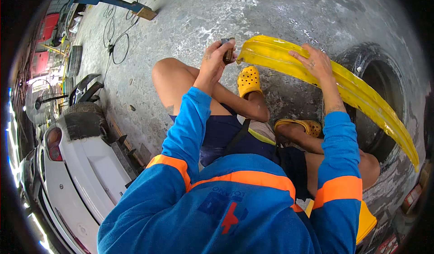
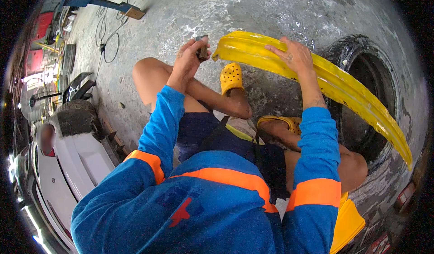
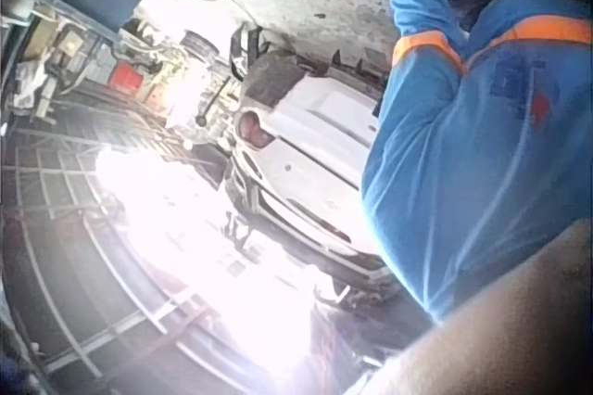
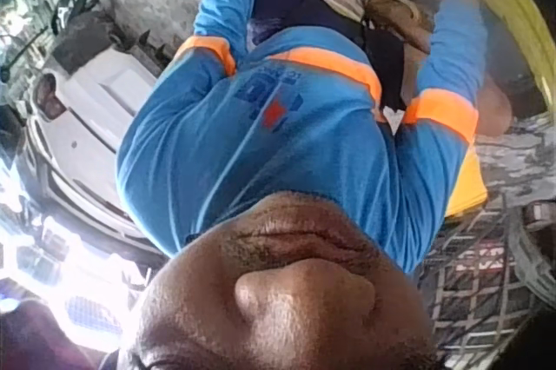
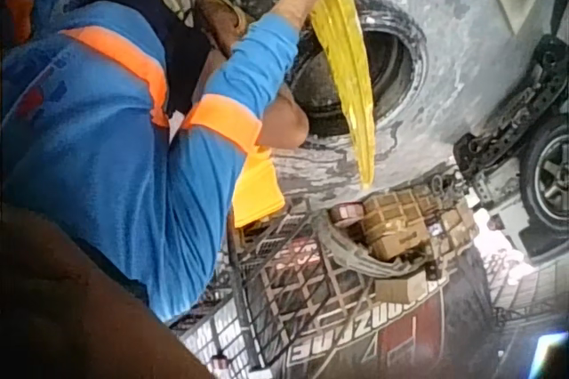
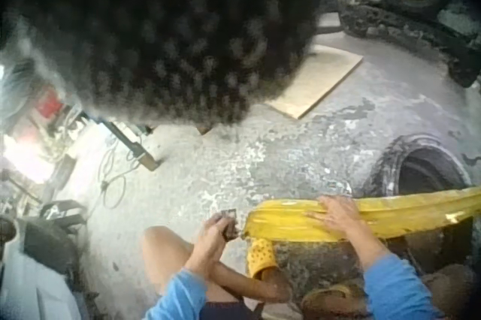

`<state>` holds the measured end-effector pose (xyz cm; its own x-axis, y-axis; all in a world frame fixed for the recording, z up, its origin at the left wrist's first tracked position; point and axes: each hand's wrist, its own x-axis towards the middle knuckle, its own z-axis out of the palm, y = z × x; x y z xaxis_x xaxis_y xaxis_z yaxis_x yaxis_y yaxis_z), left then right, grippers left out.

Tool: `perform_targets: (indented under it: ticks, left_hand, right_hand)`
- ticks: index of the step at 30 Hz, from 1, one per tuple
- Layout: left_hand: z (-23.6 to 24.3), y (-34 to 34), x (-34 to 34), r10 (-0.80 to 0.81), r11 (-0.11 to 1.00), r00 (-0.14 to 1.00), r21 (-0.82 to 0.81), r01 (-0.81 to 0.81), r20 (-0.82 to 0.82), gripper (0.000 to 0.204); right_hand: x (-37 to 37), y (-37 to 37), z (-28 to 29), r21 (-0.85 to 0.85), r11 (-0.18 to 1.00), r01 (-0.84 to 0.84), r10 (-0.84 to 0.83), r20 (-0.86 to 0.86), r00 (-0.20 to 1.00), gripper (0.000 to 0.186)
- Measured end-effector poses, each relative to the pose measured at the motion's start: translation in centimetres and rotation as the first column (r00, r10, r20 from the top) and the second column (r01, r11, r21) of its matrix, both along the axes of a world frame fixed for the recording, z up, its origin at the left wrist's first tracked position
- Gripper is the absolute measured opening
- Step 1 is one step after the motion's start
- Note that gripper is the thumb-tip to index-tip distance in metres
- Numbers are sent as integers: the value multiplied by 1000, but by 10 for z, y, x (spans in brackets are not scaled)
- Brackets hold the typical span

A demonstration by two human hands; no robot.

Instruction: Sanding a yellow car part using a sanding block.

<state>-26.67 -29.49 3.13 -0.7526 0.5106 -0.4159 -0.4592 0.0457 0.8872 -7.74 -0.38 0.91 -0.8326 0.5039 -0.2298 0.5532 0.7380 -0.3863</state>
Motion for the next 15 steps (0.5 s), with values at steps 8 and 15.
perform_targets:
  ticks: [8, 15]
  left_hand:
    - [5, 13, -6, -234, 924, 891, -373, 80, -389, 32]
    - [-15, 22, -11, -372, 871, 671, -491, 14, -641, 29]
  right_hand:
    - [-5, 12, -1, -60, 995, -86, 90, 64, 994, 82]
    - [-4, 18, -19, -131, 991, -38, 45, 51, 998, 87]
